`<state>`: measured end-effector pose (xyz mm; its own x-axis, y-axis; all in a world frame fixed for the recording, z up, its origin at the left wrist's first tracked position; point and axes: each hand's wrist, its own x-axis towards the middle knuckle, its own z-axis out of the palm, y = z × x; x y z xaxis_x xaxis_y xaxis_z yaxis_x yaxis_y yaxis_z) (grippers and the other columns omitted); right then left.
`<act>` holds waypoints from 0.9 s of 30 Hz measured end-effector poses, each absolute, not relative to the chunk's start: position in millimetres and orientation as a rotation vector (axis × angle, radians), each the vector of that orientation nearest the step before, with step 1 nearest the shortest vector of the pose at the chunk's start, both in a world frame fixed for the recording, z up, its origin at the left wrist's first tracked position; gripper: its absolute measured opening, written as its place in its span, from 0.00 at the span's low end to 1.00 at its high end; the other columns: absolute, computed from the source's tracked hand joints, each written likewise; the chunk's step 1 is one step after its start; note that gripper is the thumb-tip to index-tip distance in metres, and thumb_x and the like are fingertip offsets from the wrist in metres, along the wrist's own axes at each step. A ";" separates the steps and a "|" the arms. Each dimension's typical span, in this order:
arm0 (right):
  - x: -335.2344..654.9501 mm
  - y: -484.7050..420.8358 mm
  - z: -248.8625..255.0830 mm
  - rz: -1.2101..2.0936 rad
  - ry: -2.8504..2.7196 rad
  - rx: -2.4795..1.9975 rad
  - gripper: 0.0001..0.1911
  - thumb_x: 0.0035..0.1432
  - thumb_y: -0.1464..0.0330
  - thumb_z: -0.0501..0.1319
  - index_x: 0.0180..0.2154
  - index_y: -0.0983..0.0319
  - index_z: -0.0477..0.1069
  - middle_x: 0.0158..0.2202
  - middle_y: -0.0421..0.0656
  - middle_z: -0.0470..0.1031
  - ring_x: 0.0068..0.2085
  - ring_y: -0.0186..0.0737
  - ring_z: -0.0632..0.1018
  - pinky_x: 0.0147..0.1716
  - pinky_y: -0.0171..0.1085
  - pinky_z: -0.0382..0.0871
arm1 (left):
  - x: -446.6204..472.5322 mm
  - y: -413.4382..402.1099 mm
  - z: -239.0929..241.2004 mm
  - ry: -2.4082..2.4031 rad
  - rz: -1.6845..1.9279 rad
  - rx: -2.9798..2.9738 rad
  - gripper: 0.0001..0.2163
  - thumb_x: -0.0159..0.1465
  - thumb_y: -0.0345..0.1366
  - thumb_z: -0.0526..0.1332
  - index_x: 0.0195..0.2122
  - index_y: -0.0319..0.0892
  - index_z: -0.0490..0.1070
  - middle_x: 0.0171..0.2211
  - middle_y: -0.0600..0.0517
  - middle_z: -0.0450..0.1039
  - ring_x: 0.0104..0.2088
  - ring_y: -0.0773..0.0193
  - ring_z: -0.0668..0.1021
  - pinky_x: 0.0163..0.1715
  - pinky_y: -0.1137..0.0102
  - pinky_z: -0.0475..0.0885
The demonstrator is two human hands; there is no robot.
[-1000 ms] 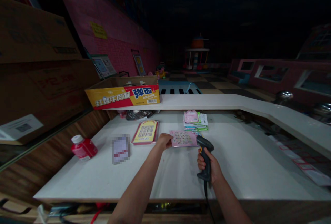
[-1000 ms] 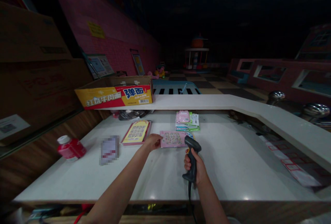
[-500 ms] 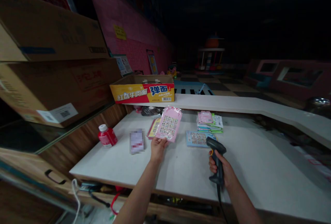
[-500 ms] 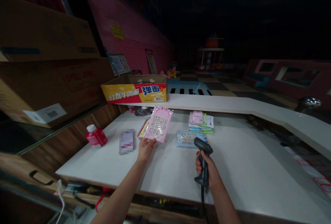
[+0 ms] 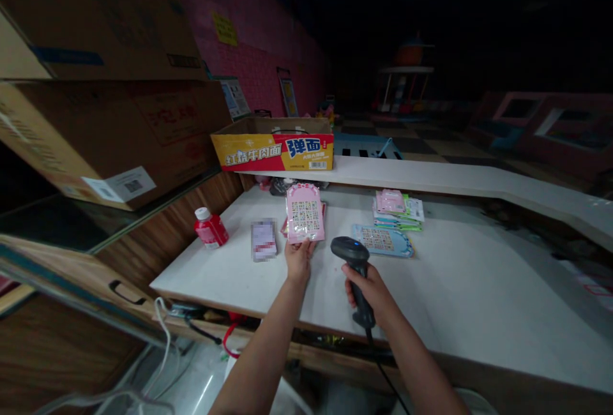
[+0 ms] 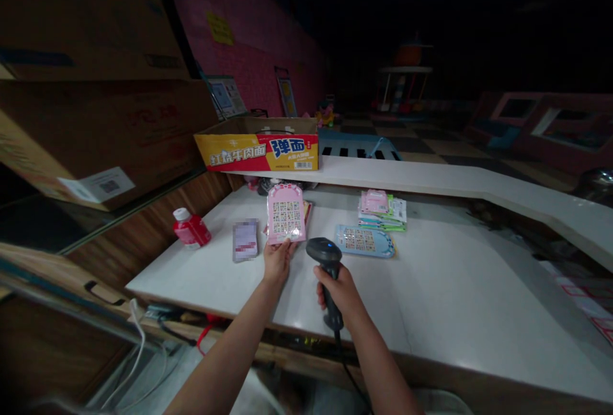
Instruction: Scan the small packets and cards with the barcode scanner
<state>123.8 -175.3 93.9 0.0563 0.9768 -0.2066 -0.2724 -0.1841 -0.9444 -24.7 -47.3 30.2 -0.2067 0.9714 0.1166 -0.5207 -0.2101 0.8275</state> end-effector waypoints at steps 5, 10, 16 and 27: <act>117.5 -174.1 96.8 1.411 -0.906 -1.207 0.24 0.46 0.49 0.68 0.33 0.61 0.64 0.15 0.33 0.69 0.14 0.32 0.68 0.11 0.30 0.61 | -21.7 -48.5 32.0 0.777 1.686 0.808 0.26 0.53 0.39 0.69 0.53 0.41 0.68 0.49 0.43 0.76 0.48 0.55 0.79 0.51 0.58 0.74; 118.6 -172.9 97.2 1.414 -0.885 -1.227 0.24 0.46 0.51 0.68 0.33 0.61 0.64 0.15 0.33 0.69 0.14 0.31 0.68 0.11 0.30 0.60 | -18.7 -48.2 33.3 0.879 1.678 0.865 0.24 0.56 0.37 0.66 0.54 0.42 0.68 0.46 0.43 0.77 0.47 0.56 0.79 0.51 0.57 0.74; 119.6 -172.7 99.0 1.425 -0.861 -1.218 0.24 0.46 0.50 0.68 0.32 0.61 0.64 0.16 0.33 0.69 0.14 0.31 0.68 0.12 0.29 0.60 | -22.3 -45.7 27.4 0.765 1.688 0.777 0.27 0.52 0.39 0.70 0.53 0.40 0.67 0.49 0.42 0.76 0.48 0.55 0.79 0.50 0.57 0.74; 148.6 -170.5 82.1 1.412 -0.742 -1.223 0.21 0.46 0.54 0.70 0.32 0.60 0.65 0.16 0.35 0.70 0.14 0.32 0.69 0.11 0.30 0.61 | -26.1 -41.8 23.4 0.800 1.758 0.747 0.21 0.52 0.46 0.71 0.43 0.42 0.69 0.47 0.45 0.76 0.46 0.57 0.79 0.47 0.57 0.75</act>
<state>148.6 -170.5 82.1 0.1023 0.9560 -0.2748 -0.3155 -0.2309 -0.9204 -26.1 -41.8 23.4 -0.2866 0.9512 0.1139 -0.5390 -0.2584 0.8017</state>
